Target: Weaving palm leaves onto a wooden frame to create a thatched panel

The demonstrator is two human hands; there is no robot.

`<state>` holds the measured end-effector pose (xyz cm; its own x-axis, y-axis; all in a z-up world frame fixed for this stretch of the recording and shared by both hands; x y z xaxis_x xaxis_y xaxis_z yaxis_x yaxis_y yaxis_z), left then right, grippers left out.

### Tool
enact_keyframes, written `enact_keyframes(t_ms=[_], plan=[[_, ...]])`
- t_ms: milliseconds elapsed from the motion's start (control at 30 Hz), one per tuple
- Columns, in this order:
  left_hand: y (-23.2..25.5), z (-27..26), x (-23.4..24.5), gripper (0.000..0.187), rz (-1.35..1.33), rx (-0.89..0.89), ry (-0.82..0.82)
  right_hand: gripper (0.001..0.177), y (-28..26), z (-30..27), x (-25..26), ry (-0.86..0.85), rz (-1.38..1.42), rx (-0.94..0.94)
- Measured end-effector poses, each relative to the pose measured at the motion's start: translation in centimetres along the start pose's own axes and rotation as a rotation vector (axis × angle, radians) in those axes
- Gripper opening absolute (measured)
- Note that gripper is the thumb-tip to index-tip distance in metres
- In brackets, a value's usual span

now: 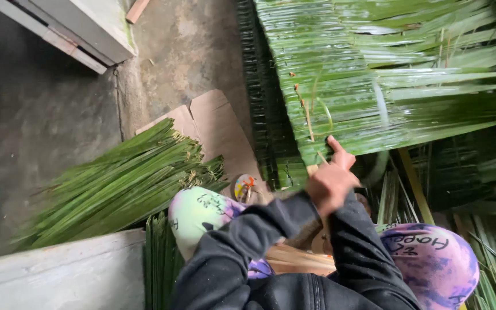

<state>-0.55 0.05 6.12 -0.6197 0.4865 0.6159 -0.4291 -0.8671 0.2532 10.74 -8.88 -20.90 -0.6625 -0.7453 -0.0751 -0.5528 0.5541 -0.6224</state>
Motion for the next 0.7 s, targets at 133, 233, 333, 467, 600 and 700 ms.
enact_keyframes(t_ms=[133,233,333,467,600,700], plan=[[6.4,0.9,10.2,0.015,-0.830,-0.330,-0.300,0.029,-4.2,-10.2,-1.0,-0.064,0.132,0.322],[5.4,0.7,9.4,0.038,-0.860,-0.414,-0.253,0.026,-3.9,-9.7,-1.1,-0.089,0.122,0.318],[0.9,0.3,3.7,0.060,-0.852,-0.346,-0.215,0.029,-1.3,-10.3,-0.3,0.128,-0.482,0.647],[-8.2,-1.9,-4.6,0.026,-0.813,0.147,-0.360,0.025,-2.4,-7.1,-0.7,-0.116,0.101,0.260],[-7.8,-2.1,-10.3,0.040,-1.290,0.826,-0.311,0.036,-3.0,-7.1,-0.9,-0.034,-0.049,0.300],[-2.3,-3.3,-7.3,0.041,-1.031,0.870,-0.359,0.033,-3.7,-7.5,-1.3,-0.038,-0.002,0.307]])
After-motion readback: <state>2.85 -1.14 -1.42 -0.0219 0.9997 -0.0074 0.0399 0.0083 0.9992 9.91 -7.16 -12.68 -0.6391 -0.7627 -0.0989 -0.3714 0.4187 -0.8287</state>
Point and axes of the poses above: each hand's wrist, its own z-axis towards the middle knuckle, its own x-axis out of the back of the hand, y = z × x, the point moved 3 cm from there along z, towards the middle knuckle, and after that the axes turned 1 degree about -z, right-handed, at the moved point
